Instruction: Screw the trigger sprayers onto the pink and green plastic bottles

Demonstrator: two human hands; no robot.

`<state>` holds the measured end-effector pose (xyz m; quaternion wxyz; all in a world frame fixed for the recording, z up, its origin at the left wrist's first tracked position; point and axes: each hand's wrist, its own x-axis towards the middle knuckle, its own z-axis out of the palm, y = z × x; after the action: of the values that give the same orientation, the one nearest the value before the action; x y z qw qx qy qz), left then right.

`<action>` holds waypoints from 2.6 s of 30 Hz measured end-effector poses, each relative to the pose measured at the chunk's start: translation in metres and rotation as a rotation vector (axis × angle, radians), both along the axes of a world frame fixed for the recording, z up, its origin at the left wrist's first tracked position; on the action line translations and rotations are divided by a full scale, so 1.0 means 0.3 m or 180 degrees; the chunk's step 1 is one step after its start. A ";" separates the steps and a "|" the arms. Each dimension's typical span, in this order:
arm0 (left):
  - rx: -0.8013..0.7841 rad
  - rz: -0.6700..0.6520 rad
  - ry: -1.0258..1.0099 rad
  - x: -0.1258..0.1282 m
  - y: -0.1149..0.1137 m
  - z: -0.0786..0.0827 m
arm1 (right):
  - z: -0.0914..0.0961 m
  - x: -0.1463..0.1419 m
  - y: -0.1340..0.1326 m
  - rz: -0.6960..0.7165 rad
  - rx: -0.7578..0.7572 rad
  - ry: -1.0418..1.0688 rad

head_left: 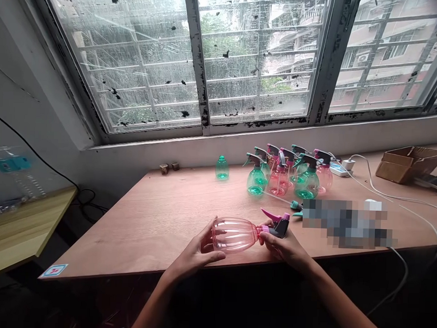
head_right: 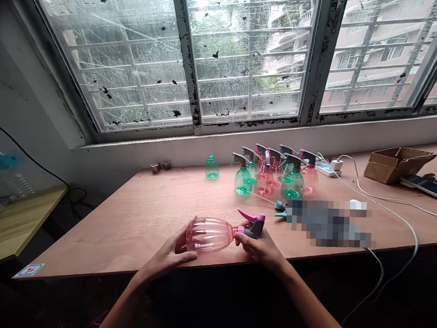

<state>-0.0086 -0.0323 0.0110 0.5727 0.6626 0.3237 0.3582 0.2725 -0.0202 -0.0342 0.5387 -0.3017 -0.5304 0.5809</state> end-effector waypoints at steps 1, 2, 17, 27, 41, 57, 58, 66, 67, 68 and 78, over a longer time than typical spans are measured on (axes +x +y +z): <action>0.0012 0.0010 0.0003 0.001 -0.001 0.001 | 0.001 0.000 0.000 -0.0013 -0.0004 0.0004; 0.0025 0.0018 0.0002 0.001 -0.002 0.002 | 0.002 0.000 0.001 -0.0023 -0.0005 0.0008; 0.0022 0.0004 0.0020 -0.002 0.001 -0.002 | 0.005 -0.006 0.001 -0.0027 0.0041 0.0020; -0.0021 0.0043 0.0008 0.002 -0.004 0.004 | 0.008 -0.002 -0.002 0.0007 0.0044 -0.0017; -0.0018 0.0007 -0.0024 0.003 -0.003 0.003 | 0.019 -0.008 -0.010 -0.0069 0.0008 0.0038; -0.0015 -0.0049 -0.0043 0.005 -0.006 0.007 | 0.020 -0.006 -0.008 -0.0094 0.0044 0.0004; -0.0027 -0.0064 -0.0047 0.005 -0.007 0.008 | 0.019 -0.006 -0.008 -0.0096 0.0049 0.0001; -0.0034 -0.0054 0.0014 0.001 -0.003 0.010 | 0.014 -0.006 -0.001 -0.0099 0.0025 -0.0013; -0.0017 -0.0048 0.0013 0.002 -0.003 0.009 | 0.014 -0.006 -0.001 -0.0096 0.0020 -0.0008; -0.0002 -0.0051 0.0004 0.002 -0.002 0.009 | 0.016 -0.006 -0.002 -0.0086 0.0015 -0.0005; -0.0010 -0.0068 -0.0027 -0.002 0.001 0.001 | 0.001 -0.005 0.001 -0.0016 0.0009 0.0025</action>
<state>-0.0093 -0.0319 0.0112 0.5789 0.6636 0.3148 0.3542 0.2711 -0.0199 -0.0339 0.5427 -0.2999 -0.5284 0.5800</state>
